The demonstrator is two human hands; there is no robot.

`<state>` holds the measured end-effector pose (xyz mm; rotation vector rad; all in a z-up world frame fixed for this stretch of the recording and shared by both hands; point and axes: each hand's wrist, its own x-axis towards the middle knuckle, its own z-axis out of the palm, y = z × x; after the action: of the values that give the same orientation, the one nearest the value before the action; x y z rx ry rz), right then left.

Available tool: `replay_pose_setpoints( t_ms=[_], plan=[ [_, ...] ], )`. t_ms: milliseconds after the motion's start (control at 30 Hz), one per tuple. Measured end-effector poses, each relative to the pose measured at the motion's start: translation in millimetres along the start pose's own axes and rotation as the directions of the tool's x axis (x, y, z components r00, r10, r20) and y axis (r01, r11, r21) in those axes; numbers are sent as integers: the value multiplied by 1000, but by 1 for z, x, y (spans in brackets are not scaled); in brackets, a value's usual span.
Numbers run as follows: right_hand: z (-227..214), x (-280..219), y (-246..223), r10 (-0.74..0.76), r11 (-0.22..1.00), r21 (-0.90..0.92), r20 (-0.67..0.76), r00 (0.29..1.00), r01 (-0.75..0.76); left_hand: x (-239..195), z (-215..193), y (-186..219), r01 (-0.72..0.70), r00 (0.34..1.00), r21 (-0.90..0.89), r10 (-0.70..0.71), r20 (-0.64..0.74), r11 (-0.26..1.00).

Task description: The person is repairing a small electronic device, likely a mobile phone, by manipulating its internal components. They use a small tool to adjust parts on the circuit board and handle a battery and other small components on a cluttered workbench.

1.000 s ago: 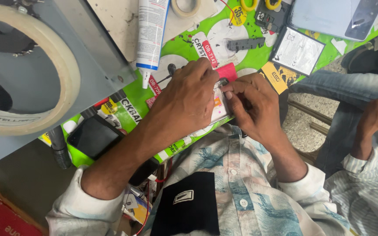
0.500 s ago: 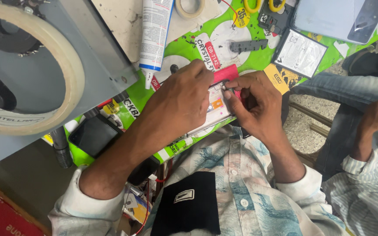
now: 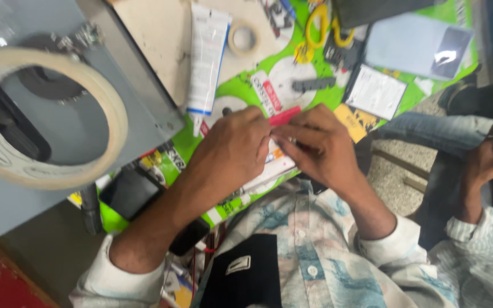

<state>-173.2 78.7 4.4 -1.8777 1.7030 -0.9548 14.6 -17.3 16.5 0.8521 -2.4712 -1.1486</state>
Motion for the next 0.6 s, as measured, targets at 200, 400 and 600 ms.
replay_pose_setpoints(
  t_ms=[200,400,600],
  plan=[
    [-3,5,-10,-90,988,-122,0,996,90,2,3,4,-31,998,4,31,-59,1000],
    [-5,6,-21,-130,961,-251,-24,991,120,4,6,7,16,999,-2,-16,-45,1000],
    [-18,3,-16,-80,990,-117,34,996,83,9,9,8,45,998,61,-43,-39,997]
  ],
)
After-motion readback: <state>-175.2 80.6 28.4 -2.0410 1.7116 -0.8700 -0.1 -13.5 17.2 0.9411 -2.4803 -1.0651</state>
